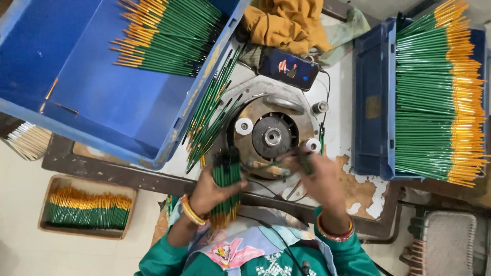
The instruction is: Feeding bundles of sticks into a machine for processing, likely incense manufacturing.
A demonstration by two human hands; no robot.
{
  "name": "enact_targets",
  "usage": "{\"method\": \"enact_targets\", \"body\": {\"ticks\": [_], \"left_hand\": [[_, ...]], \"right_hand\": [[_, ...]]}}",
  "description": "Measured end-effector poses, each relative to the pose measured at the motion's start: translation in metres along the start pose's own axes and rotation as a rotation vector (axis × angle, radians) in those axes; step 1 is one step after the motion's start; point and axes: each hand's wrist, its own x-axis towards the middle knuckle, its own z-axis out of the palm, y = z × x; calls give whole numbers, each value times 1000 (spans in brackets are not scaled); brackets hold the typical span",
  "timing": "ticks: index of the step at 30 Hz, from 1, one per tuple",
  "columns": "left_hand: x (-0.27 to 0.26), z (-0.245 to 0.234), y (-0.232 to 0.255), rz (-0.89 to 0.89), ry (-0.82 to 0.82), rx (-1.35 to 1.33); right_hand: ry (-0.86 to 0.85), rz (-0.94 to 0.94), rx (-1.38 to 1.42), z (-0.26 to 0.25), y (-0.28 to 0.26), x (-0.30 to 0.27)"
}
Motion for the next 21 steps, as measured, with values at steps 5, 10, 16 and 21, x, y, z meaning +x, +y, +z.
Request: {"method": "enact_targets", "body": {"ticks": [5, 10, 16, 21], "left_hand": [[8, -7, -12, -385, 304, -598], [-11, -2, -49, -479, 264, -851], [-20, -9, -54, -508, 298, -817], [-25, -7, -43, -442, 179, -767]], "right_hand": [[437, 321, -123, -29, -16, -2], [177, 28, -300, 37, 43, 15], [183, 49, -321, 52, 53, 23], [84, 103, -257, 44, 24, 31]]}}
